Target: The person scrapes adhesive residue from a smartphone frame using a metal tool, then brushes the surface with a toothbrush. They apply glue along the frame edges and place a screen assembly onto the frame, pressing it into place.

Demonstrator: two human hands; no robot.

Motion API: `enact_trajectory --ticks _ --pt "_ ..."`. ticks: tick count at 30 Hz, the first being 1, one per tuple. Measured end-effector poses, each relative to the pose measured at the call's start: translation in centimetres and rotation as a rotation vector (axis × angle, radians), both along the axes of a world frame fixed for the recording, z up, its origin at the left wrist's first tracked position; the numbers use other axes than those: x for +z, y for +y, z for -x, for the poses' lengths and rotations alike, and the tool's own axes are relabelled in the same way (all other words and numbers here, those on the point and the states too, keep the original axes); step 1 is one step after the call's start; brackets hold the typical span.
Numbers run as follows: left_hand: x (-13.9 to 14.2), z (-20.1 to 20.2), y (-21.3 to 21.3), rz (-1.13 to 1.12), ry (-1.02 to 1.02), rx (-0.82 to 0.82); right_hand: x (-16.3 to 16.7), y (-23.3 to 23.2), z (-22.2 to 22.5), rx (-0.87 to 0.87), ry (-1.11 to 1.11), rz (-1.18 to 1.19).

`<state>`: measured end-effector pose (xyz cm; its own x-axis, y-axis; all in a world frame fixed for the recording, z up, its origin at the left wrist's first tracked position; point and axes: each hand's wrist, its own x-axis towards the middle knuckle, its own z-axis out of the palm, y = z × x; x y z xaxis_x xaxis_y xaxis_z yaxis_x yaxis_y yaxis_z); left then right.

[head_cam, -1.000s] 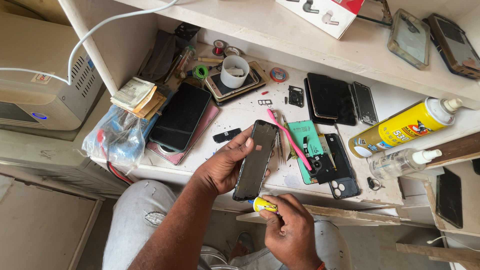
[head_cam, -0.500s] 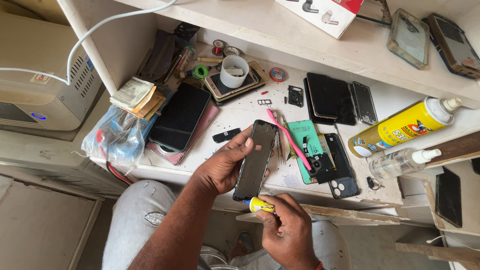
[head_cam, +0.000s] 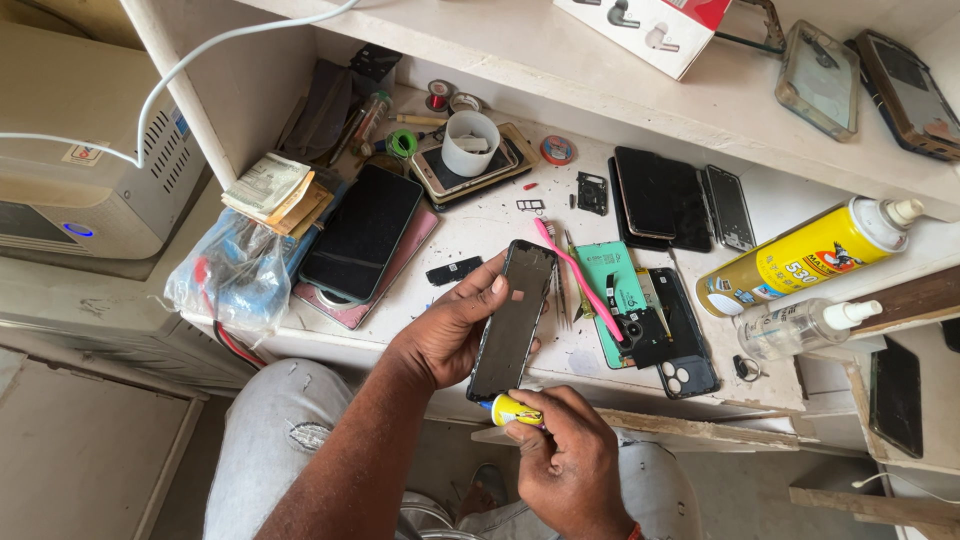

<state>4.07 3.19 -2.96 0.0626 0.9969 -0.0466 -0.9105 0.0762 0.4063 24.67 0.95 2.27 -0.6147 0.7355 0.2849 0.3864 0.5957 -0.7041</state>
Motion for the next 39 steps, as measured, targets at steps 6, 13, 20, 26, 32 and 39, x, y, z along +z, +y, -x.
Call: enact_trajectory --ticks 6,13,20,26,32,39 --pt "-0.05 0.0 0.0 0.02 -0.009 0.005 0.01 0.06 0.29 0.009 0.009 0.017" --pt "-0.19 0.01 0.03 0.008 -0.014 0.004 -0.09 0.04 0.31 0.015 0.018 0.014" --pt "-0.15 -0.01 0.05 0.024 -0.013 0.012 -0.11 -0.16 0.45 0.024 0.065 -0.032" --pt "-0.02 -0.15 0.04 0.026 -0.003 0.025 0.06 -0.34 0.6 0.002 0.078 -0.013" --pt "0.13 -0.11 -0.07 0.02 0.002 0.028 0.16 -0.36 0.72 0.002 0.094 -0.032" --pt "0.05 -0.18 0.0 0.036 -0.005 0.033 0.28 -0.41 0.91 -0.005 0.116 -0.042"
